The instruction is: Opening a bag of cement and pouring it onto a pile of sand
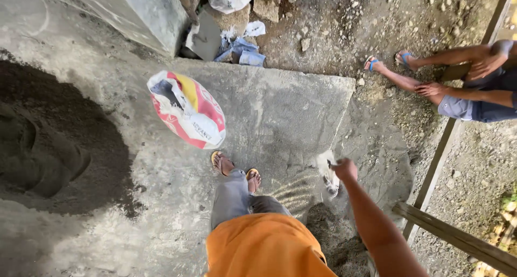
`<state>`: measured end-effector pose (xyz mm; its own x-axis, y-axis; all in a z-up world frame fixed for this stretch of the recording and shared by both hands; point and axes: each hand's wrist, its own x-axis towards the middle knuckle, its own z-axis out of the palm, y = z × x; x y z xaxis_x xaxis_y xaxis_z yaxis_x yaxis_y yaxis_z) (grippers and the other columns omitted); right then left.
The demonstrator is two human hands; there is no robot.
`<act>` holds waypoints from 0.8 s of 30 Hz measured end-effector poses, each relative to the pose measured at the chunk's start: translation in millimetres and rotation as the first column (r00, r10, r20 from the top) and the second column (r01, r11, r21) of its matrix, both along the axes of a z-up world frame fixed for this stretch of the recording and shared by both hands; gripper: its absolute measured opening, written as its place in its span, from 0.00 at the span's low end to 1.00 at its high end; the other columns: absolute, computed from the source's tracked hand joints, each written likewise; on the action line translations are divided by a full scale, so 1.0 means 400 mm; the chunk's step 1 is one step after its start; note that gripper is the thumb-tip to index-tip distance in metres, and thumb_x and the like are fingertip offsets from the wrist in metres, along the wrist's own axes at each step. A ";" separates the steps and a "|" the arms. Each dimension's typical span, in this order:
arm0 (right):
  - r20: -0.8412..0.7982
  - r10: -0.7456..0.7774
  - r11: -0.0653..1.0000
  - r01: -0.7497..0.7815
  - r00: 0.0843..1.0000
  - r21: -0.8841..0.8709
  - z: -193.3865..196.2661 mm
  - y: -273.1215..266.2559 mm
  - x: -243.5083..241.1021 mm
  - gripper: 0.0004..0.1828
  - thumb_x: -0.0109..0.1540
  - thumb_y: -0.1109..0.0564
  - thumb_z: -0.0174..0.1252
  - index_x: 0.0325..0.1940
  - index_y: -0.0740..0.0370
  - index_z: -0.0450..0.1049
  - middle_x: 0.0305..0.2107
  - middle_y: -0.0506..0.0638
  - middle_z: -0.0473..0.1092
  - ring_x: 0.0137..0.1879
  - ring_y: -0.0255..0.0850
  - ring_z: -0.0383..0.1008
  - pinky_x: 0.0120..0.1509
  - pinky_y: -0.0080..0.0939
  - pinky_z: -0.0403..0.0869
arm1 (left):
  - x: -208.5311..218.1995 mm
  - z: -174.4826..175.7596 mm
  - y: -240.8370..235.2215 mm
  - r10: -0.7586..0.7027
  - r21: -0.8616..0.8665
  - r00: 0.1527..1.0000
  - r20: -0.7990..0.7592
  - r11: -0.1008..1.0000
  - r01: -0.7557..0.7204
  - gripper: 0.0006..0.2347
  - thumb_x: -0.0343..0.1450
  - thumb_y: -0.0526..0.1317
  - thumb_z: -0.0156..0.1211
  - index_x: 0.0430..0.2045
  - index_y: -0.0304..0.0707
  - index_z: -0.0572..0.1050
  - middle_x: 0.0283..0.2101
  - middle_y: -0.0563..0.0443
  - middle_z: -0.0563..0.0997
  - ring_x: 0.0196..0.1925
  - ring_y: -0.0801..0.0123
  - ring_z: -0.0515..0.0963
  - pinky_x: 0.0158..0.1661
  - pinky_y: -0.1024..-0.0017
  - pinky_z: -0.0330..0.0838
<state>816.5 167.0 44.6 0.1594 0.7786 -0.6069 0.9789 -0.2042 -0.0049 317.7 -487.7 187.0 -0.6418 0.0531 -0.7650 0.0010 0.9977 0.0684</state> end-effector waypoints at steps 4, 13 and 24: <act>-0.054 -0.005 1.000 0.007 0.999 0.030 0.070 0.233 -0.143 0.27 0.58 0.51 0.71 0.58 0.62 0.75 0.48 0.66 0.77 0.56 0.63 0.77 0.59 0.64 0.74 | -0.010 -0.065 0.137 0.089 0.096 0.993 0.077 0.991 -0.096 0.23 0.68 0.62 0.57 0.41 0.45 0.83 0.43 0.40 0.85 0.51 0.46 0.83 0.51 0.46 0.75; -0.607 -0.184 0.949 0.300 0.773 0.095 0.221 0.577 -0.805 0.16 0.59 0.62 0.65 0.49 0.66 0.71 0.28 0.59 0.67 0.23 0.48 0.77 0.28 0.44 0.80 | -0.386 -0.011 0.887 0.148 0.554 0.989 -0.004 0.824 -0.121 0.19 0.77 0.52 0.58 0.49 0.32 0.74 0.51 0.32 0.80 0.57 0.39 0.77 0.58 0.46 0.72; -0.629 -0.655 0.697 0.657 0.419 -0.288 -0.306 1.075 -1.223 0.25 0.61 0.62 0.62 0.57 0.74 0.62 0.31 0.70 0.73 0.30 0.58 0.83 0.37 0.59 0.86 | -0.494 -0.283 1.277 0.081 0.262 0.995 -0.055 0.963 -0.064 0.27 0.72 0.49 0.65 0.60 0.32 0.64 0.57 0.32 0.75 0.65 0.40 0.71 0.65 0.47 0.65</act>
